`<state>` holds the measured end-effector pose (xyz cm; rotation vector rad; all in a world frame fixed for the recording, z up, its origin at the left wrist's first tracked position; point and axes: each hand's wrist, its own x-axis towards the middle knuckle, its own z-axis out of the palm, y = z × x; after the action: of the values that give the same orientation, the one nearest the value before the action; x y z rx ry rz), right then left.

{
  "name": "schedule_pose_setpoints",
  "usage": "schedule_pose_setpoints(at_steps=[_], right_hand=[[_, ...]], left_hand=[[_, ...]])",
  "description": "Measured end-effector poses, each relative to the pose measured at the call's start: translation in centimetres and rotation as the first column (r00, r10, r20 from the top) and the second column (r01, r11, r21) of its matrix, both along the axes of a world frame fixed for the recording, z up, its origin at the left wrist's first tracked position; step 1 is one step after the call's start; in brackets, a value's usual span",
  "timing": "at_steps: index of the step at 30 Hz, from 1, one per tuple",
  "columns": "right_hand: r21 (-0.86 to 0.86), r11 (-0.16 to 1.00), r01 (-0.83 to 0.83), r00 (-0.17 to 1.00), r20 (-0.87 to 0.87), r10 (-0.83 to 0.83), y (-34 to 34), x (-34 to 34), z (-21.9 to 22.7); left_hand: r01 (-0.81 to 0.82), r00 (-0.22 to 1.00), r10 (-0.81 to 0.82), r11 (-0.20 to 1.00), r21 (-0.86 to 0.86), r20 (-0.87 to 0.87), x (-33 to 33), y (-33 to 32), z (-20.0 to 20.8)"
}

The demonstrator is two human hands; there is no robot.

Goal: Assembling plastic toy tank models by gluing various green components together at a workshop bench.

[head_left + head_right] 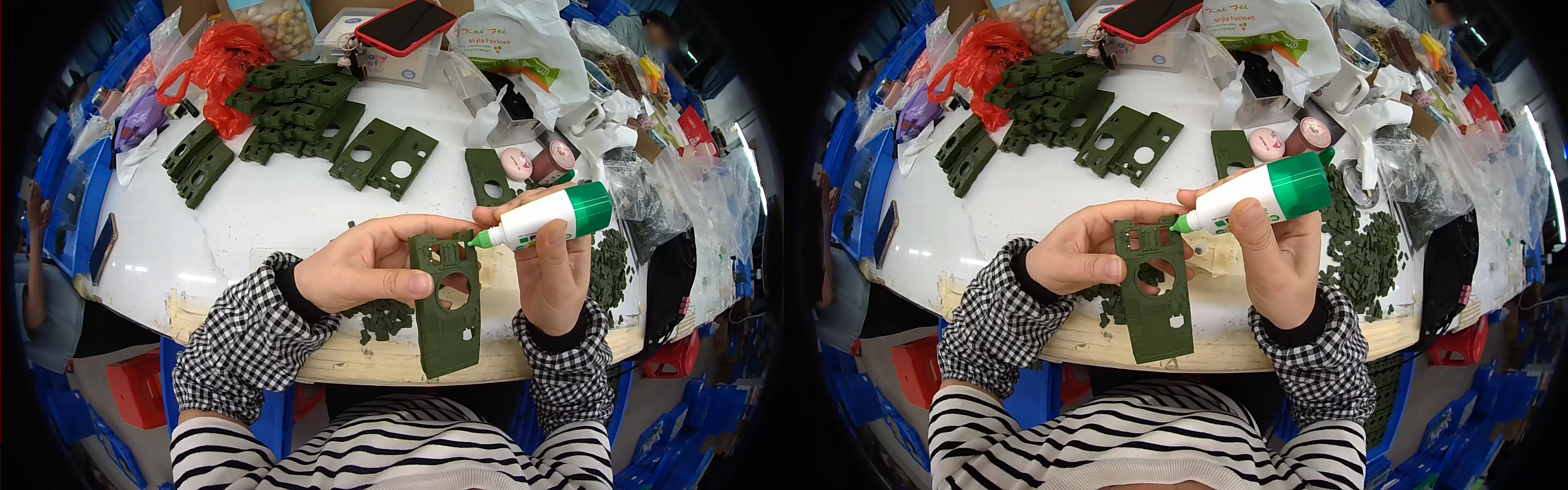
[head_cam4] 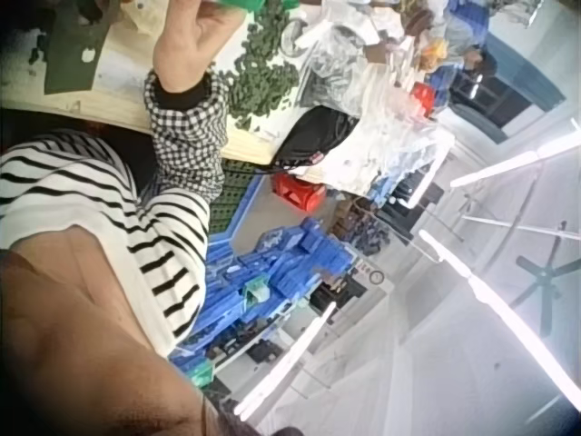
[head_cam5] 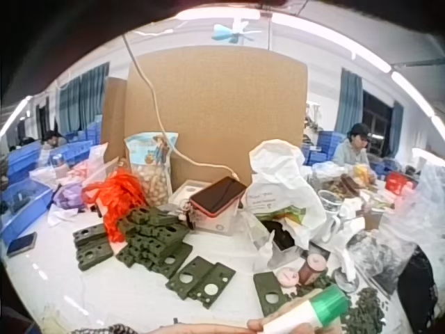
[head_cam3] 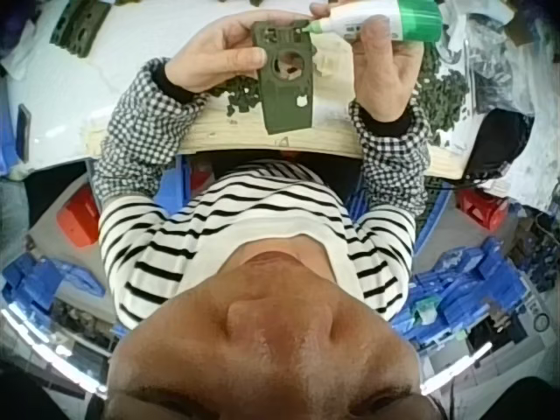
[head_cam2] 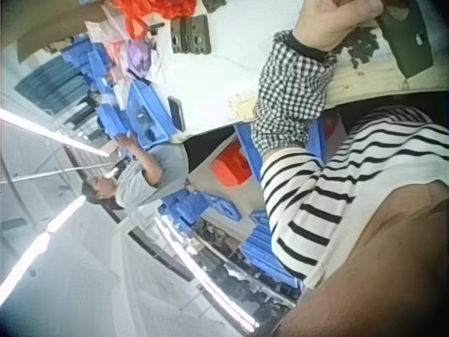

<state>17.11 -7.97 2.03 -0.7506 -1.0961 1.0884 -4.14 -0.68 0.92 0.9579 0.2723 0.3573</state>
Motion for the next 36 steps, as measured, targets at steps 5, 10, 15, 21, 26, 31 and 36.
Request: schedule_pose_setpoints(at_steps=[5, 10, 15, 21, 26, 31, 36], right_hand=[[0.019, 1.000, -0.001, 1.000, 0.013, 0.001, 0.01, 0.01, 0.05], [0.011, 1.000, -0.001, 1.000, -0.007, 0.001, 0.02, 0.00, -0.02], [0.017, 0.999, -0.041, 0.999, -0.022, 0.042, 0.19, 0.31, -0.03], [0.041, 0.999, -0.021, 0.990, 0.137, 0.015, 0.15, 0.27, 0.13], [0.037, 0.999, -0.019, 0.990, 0.139, 0.014, 0.12, 0.06, 0.27], [0.031, 0.999, -0.032, 0.987, 0.160, 0.027, 0.14, 0.24, 0.35], [0.034, 0.999, -0.037, 0.986, 0.162, 0.031, 0.17, 0.18, 0.43]], left_hand=[[0.008, 1.000, -0.008, 1.000, 0.000, -0.006, 0.03, 0.01, 0.21], [0.007, 1.000, -0.007, 1.000, 0.007, 0.011, 0.00, 0.01, -0.09], [-0.004, 1.000, 0.004, 1.000, -0.010, 0.027, -0.04, -0.02, -0.26], [-0.013, 1.000, 0.013, 1.000, -0.003, 0.027, -0.09, -0.03, -0.58], [-0.014, 0.999, 0.015, 1.000, -0.012, 0.036, -0.08, -0.04, -0.60], [-0.015, 0.999, 0.015, 1.000, -0.011, 0.037, -0.14, -0.04, -0.73], [-0.014, 0.999, 0.014, 1.000, -0.011, 0.040, -0.17, 0.00, -0.75]])
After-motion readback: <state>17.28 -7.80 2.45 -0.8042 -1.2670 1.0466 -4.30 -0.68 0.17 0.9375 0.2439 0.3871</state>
